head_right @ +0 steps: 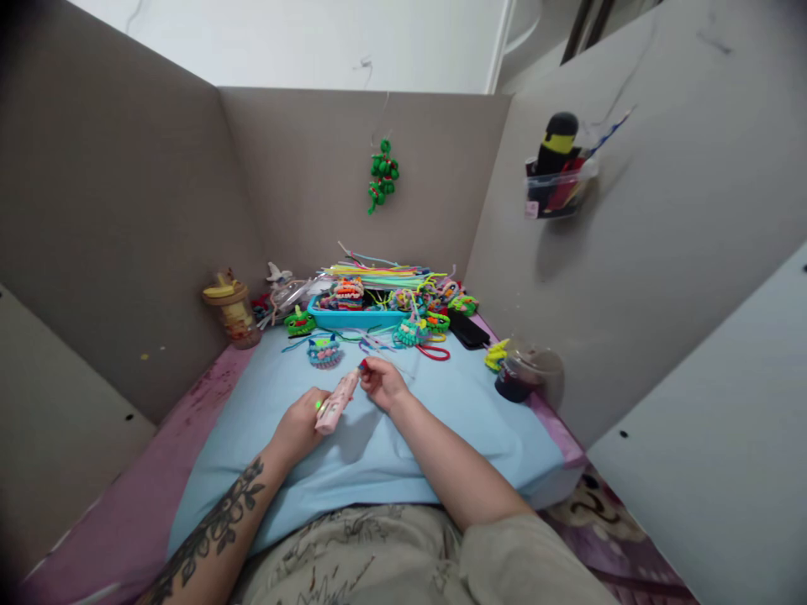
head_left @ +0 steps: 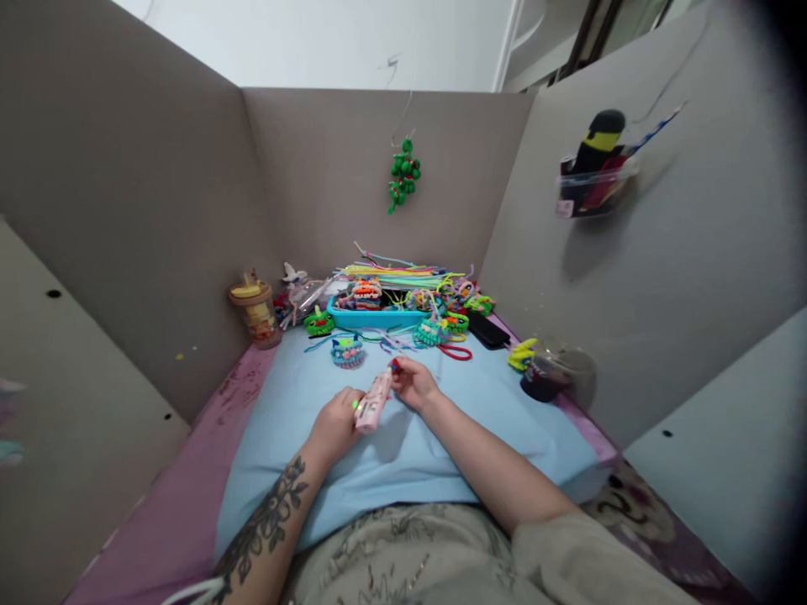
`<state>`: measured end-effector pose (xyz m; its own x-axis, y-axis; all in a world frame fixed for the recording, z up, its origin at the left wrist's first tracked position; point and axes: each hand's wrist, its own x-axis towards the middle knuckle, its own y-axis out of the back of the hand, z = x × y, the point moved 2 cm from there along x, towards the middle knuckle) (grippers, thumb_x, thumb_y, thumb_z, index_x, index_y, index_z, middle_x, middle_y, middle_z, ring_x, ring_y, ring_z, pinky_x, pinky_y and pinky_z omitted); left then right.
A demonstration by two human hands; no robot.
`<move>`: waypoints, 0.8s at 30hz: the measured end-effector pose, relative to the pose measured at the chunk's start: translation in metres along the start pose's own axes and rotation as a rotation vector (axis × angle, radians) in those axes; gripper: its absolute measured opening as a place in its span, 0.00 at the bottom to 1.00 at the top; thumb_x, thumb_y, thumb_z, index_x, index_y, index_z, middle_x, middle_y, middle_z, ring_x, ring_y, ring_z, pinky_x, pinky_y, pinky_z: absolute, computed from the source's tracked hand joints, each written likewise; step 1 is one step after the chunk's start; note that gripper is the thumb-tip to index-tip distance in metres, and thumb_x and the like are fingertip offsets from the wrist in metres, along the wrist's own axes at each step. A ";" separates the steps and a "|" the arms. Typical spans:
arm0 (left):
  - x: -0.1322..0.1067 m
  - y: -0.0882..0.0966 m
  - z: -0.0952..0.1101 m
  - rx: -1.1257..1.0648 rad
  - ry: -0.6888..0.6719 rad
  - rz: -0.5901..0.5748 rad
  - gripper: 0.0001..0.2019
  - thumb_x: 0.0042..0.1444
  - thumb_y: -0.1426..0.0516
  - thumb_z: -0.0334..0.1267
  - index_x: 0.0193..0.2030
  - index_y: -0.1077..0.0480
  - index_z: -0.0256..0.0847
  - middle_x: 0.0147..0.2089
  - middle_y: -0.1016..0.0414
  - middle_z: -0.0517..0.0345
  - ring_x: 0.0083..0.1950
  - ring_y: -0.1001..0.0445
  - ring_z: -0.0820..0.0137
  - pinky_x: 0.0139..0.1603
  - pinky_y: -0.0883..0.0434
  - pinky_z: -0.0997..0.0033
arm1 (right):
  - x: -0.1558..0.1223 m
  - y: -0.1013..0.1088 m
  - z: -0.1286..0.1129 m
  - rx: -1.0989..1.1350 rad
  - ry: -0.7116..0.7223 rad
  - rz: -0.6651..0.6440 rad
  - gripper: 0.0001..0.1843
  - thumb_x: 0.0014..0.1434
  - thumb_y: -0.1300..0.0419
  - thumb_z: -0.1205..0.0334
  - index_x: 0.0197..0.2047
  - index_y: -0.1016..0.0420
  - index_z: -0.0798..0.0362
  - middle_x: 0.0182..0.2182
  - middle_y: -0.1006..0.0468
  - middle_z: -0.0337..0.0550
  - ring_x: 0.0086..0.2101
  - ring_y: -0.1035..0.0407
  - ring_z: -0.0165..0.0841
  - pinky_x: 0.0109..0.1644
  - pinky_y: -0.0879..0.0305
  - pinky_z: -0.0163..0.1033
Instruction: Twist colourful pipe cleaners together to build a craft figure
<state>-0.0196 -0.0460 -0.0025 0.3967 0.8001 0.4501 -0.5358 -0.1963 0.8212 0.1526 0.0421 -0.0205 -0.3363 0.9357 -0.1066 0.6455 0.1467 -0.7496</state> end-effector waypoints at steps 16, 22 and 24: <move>-0.001 0.003 0.001 -0.026 0.010 0.013 0.06 0.56 0.50 0.35 0.40 0.34 0.40 0.36 0.31 0.54 0.37 0.30 0.67 0.38 0.33 0.69 | -0.003 -0.004 -0.001 -0.014 0.041 0.012 0.07 0.39 0.35 0.68 0.23 0.31 0.54 0.15 0.31 0.34 0.18 0.40 0.23 0.17 0.47 0.26; 0.000 0.002 0.002 -0.029 0.012 -0.026 0.07 0.57 0.50 0.35 0.40 0.34 0.40 0.36 0.30 0.53 0.39 0.30 0.66 0.40 0.33 0.68 | -0.003 -0.004 -0.001 -0.034 0.085 0.011 0.08 0.41 0.34 0.67 0.23 0.31 0.54 0.15 0.31 0.34 0.17 0.41 0.23 0.17 0.47 0.26; 0.001 0.002 0.002 -0.026 0.010 -0.032 0.07 0.57 0.50 0.35 0.40 0.34 0.39 0.36 0.30 0.53 0.39 0.30 0.66 0.40 0.33 0.68 | -0.003 -0.004 -0.001 -0.038 0.090 0.014 0.08 0.41 0.34 0.66 0.23 0.31 0.54 0.15 0.31 0.34 0.17 0.41 0.23 0.17 0.47 0.26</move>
<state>-0.0189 -0.0472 0.0004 0.4061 0.8116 0.4200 -0.5424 -0.1559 0.8255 0.1518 0.0391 -0.0159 -0.2655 0.9624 -0.0566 0.6755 0.1438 -0.7232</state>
